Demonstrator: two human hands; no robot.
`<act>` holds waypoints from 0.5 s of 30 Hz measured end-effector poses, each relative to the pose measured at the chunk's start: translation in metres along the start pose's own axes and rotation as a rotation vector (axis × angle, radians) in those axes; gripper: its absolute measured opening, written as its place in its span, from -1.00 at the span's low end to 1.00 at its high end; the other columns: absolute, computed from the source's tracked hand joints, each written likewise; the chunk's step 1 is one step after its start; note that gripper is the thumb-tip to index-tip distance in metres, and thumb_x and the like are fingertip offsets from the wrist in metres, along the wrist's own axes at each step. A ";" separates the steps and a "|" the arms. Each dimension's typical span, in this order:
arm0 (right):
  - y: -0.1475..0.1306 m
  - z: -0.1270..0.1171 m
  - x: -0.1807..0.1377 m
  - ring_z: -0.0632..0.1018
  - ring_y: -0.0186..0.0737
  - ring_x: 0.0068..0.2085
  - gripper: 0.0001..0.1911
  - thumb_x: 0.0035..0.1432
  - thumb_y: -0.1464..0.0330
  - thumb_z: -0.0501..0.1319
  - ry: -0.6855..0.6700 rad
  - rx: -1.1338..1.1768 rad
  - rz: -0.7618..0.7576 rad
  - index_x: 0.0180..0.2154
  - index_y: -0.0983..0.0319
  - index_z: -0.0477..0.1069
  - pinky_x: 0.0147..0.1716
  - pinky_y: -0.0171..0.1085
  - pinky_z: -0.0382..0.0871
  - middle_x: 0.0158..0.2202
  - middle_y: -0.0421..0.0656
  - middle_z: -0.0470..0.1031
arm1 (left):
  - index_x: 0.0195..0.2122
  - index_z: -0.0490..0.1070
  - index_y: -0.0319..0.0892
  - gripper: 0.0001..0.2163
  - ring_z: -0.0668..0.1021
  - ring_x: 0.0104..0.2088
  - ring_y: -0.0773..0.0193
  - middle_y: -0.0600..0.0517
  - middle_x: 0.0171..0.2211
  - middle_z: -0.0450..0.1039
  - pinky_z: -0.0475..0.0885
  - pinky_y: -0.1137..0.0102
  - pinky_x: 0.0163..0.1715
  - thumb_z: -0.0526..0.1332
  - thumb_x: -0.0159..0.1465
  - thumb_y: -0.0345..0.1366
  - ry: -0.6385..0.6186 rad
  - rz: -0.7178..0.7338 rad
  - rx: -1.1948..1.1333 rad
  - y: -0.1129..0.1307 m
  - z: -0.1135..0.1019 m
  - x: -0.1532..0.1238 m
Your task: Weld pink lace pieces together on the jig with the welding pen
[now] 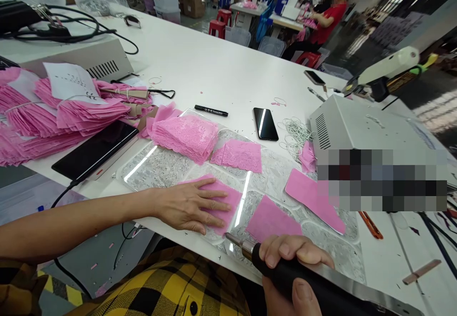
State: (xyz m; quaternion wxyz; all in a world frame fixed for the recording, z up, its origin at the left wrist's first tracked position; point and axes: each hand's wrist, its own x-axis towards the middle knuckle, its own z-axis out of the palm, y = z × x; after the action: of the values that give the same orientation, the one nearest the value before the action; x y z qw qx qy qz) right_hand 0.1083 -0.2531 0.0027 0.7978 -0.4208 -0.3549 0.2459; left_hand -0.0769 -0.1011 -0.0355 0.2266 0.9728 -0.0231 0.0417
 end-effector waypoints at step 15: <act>0.002 0.000 0.000 0.35 -0.38 -0.58 -0.90 0.02 0.36 0.20 -0.064 -0.025 -0.011 -0.42 0.23 0.29 -0.64 -0.29 0.31 -0.50 -0.27 0.31 | 0.13 0.39 0.06 -0.66 0.19 0.32 0.14 0.05 0.27 0.22 -0.27 0.05 0.34 0.17 0.34 -0.10 0.026 0.022 0.028 0.000 0.002 0.002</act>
State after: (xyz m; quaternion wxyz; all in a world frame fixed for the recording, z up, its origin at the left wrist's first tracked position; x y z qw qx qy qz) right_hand 0.1077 -0.2520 0.0014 0.7821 -0.4208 -0.3855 0.2504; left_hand -0.0746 -0.1023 -0.0369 0.2129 0.9750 -0.0302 0.0569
